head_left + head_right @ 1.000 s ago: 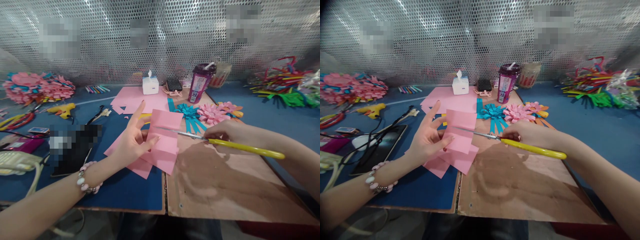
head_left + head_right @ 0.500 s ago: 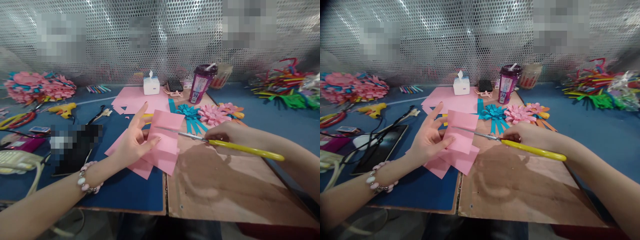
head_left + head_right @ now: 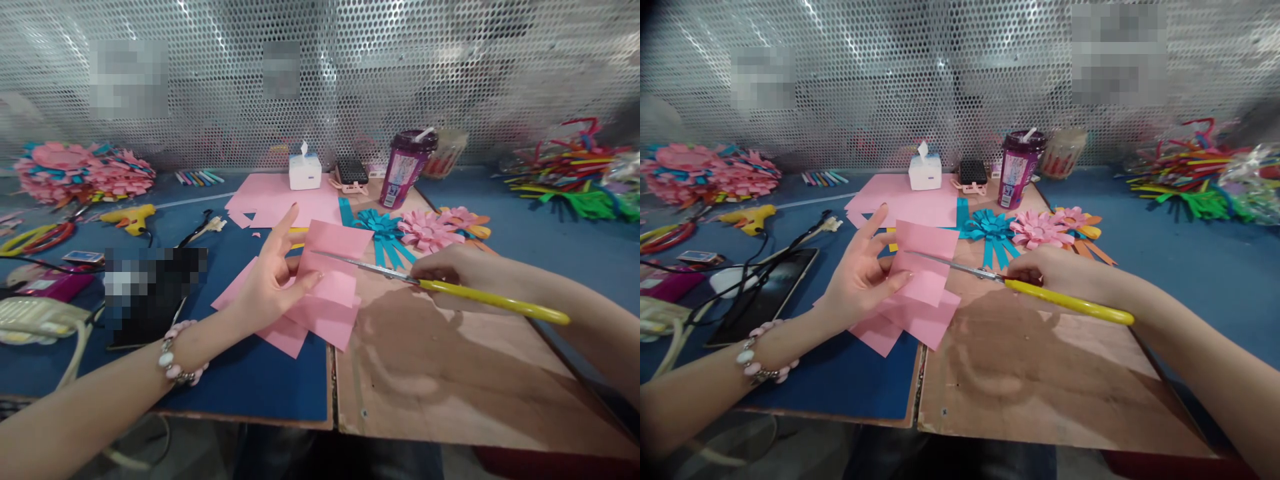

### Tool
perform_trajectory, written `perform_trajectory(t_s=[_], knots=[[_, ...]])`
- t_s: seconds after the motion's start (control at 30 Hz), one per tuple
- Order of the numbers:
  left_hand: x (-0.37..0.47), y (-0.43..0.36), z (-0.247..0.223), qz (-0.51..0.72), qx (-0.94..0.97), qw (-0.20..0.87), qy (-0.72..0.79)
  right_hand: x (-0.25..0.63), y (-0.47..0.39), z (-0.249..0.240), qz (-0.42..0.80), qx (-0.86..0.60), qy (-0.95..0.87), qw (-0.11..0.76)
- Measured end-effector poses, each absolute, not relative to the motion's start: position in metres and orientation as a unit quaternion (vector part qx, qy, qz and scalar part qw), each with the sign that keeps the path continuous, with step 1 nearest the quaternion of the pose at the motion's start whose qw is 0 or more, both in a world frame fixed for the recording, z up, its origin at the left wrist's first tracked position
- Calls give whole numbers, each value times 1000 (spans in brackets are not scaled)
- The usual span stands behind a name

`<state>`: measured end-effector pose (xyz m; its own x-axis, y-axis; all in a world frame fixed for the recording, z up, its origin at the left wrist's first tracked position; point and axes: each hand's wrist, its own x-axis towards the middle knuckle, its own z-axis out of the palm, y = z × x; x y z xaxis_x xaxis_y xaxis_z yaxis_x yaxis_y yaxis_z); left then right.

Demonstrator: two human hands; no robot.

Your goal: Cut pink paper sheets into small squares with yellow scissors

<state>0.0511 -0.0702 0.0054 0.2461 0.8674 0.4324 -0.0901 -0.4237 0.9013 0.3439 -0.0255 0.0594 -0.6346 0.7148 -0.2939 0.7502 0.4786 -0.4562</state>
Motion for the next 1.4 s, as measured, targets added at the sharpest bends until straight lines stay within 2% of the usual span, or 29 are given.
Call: perform_trajectory(t_s=[0.37,0.8,1.17,1.4], knots=[[49,-69,6,530,661,425,320,343,-24,57,-260,415,871,29],[46,-66,4,520,666,430,318,339,-27,51,-273,434,859,-15],[45,-64,3,531,664,429,305,340,-27,50,-266,441,857,-3],[41,-65,2,479,683,422,357,339,-26,50,-273,447,852,-5]])
